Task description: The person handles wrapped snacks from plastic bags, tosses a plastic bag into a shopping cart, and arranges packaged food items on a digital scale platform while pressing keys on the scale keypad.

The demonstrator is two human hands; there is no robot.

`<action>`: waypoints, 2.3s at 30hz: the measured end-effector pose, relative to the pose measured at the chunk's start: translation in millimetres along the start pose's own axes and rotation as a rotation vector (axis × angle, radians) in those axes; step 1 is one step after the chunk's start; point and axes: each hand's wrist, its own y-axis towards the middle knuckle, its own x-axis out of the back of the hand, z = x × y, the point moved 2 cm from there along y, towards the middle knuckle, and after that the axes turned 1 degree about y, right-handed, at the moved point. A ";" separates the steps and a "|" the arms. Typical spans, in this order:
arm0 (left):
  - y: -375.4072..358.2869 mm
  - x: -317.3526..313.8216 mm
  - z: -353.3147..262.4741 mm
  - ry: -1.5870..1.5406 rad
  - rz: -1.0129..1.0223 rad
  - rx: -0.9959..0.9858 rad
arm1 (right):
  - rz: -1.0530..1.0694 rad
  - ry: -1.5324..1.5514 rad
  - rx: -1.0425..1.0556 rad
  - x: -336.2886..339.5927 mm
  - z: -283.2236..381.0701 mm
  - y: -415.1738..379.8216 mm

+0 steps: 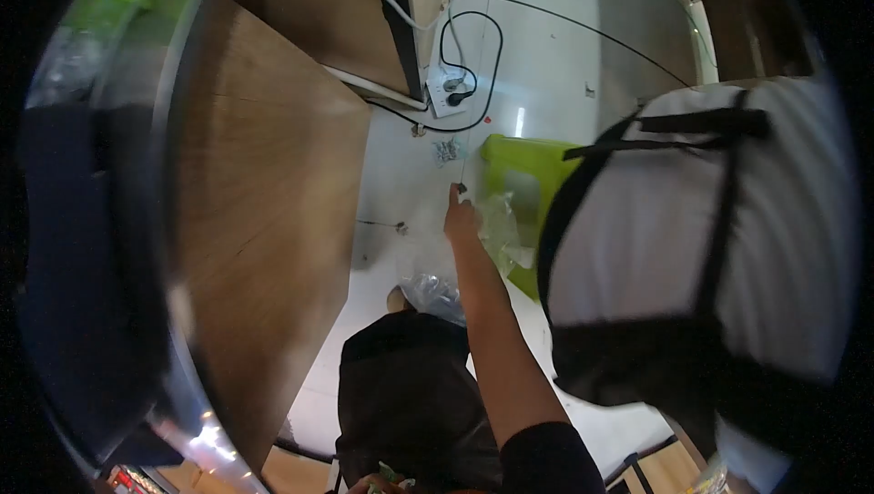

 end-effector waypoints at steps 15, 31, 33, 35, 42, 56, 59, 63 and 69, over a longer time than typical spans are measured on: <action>50.2 39.0 -45.8 0.253 -0.152 -0.022 | -0.211 0.210 0.162 2.2 24.5 71.4; -173.8 -135.0 10.7 0.892 0.267 0.081 | 0.104 0.600 0.951 302.3 60.4 -697.7; -175.9 -157.8 11.2 1.019 0.351 0.141 | 0.069 0.691 0.846 292.6 55.9 -773.0; -164.7 -189.0 17.2 1.144 0.446 0.192 | 0.118 0.676 0.669 285.5 59.0 -833.5; -142.3 -260.7 106.8 1.440 0.691 0.444 | -0.687 0.955 0.537 199.9 29.9 -948.8; -66.3 -317.0 451.7 1.695 0.933 0.997 | -1.170 1.163 -0.518 24.4 -201.0 -1210.1; -53.2 -324.9 523.9 1.715 0.987 1.096 | -1.531 0.999 -0.754 -15.1 -263.4 -1268.0; -25.2 -340.0 600.2 1.734 1.043 1.183 | -1.994 1.116 -1.103 -55.5 -353.8 -1326.0; 52.9 -361.4 714.3 1.712 1.244 1.233 | -2.968 2.030 -0.556 -89.6 -503.5 -1367.9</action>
